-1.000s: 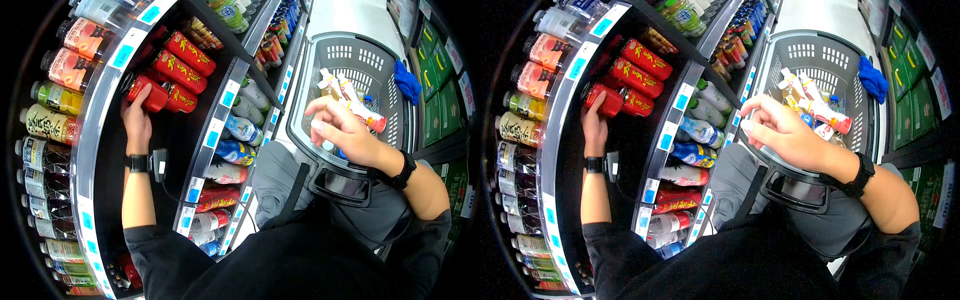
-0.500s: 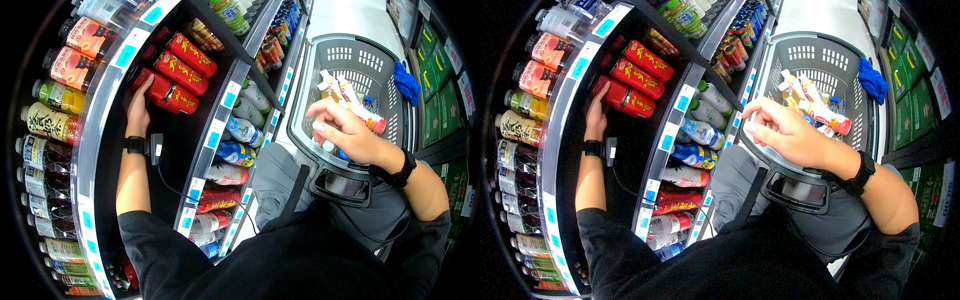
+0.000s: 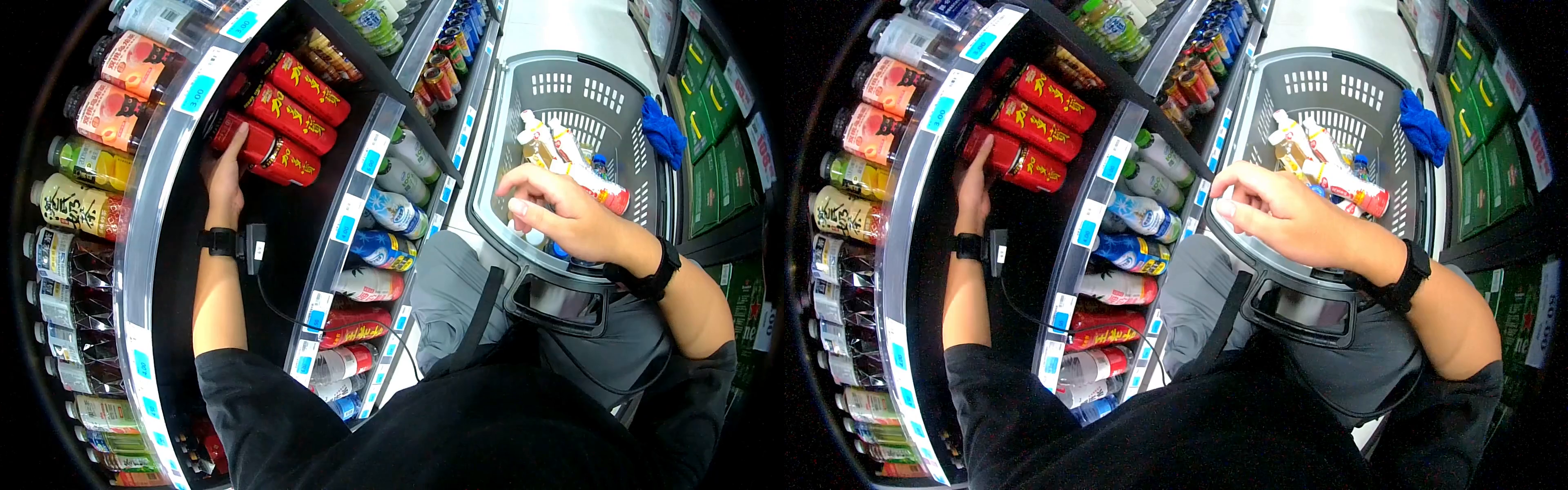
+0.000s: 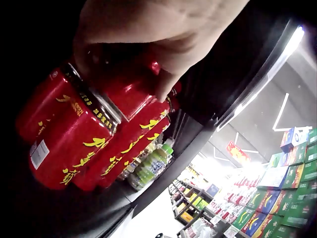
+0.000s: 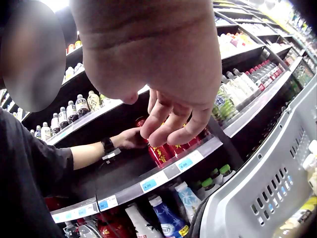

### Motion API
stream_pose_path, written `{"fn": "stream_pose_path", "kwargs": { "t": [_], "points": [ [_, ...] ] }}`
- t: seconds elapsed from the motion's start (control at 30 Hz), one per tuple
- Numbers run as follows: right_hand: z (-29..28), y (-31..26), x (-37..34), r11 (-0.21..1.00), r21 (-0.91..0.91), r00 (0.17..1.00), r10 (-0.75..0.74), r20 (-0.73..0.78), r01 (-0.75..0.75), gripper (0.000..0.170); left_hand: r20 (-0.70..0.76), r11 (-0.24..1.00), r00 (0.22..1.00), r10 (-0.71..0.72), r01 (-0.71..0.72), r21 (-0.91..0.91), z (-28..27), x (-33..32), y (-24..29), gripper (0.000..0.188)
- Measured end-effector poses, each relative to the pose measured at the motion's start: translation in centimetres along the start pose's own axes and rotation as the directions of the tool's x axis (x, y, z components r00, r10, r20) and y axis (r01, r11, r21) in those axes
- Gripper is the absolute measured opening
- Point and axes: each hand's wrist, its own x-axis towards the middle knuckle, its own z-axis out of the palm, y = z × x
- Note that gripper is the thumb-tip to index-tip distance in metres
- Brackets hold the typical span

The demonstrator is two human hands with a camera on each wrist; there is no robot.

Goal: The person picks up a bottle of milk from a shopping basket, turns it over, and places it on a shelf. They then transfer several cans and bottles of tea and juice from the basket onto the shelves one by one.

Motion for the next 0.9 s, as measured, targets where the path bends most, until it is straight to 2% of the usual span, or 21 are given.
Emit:
{"fn": "stream_pose_path", "kwargs": {
  "t": [0.13,0.23,0.33,0.4,0.47,0.57,0.67,0.73,0.77,0.87,0.9],
  "points": [
    [0.0,0.1,0.0,0.999,-0.007,0.999,0.033,-0.004,-0.033,0.022,-0.002,0.993,0.996,0.09,-0.09,0.083,0.4,-0.4,-1.9,0.074],
    [0.0,0.2,0.0,0.999,-0.025,1.0,0.03,0.004,-0.03,0.022,-0.012,0.966,0.979,0.203,-0.199,0.165,0.3,0.1,-3.2,0.059],
    [0.0,0.2,0.0,0.999,-0.042,1.0,0.025,0.006,-0.024,0.022,0.023,0.986,0.993,0.118,-0.12,0.116,0.1,0.2,-2.9,0.068],
    [-0.1,0.1,0.0,0.999,-0.046,1.0,0.027,0.009,-0.026,0.022,0.032,0.984,0.992,0.126,-0.129,0.119,-0.1,0.5,-3.1,0.068],
    [-0.5,-0.3,-0.1,0.99,-0.078,0.989,0.12,0.089,-0.113,0.024,0.041,0.983,0.99,0.135,-0.139,0.123,-0.3,0.7,-3.2,0.068],
    [-0.7,-0.1,-0.1,0.991,-0.079,0.989,0.118,0.09,-0.112,0.023,0.019,0.986,0.993,0.121,-0.122,0.117,0.1,0.4,-3.1,0.068],
    [-0.7,-0.1,-0.1,0.989,-0.09,0.988,0.125,0.088,-0.117,0.022,0.017,0.975,0.986,0.167,-0.168,0.144,-0.3,1.4,-3.9,0.069],
    [-0.4,0.4,0.0,0.993,-0.086,0.995,0.08,0.054,-0.075,0.022,-0.005,0.955,0.978,0.207,-0.2,0.22,-0.5,1.8,-4.3,0.059],
    [-0.3,0.6,-0.1,0.996,-0.086,0.999,0.032,0.018,-0.03,0.021,-0.005,0.955,0.979,0.205,-0.199,0.22,-0.6,2.0,-4.5,0.059],
    [-0.3,0.6,-0.1,0.995,-0.097,1.0,0.015,0.016,-0.014,0.021,0.009,0.941,0.971,0.24,-0.235,0.243,-0.6,2.1,-4.8,0.059],
    [-0.4,0.5,-0.1,0.995,-0.098,1.0,0.016,0.015,-0.014,0.021,0.006,0.945,0.97,0.244,-0.239,0.222,-0.4,1.9,-4.6,0.065]
  ]
}}
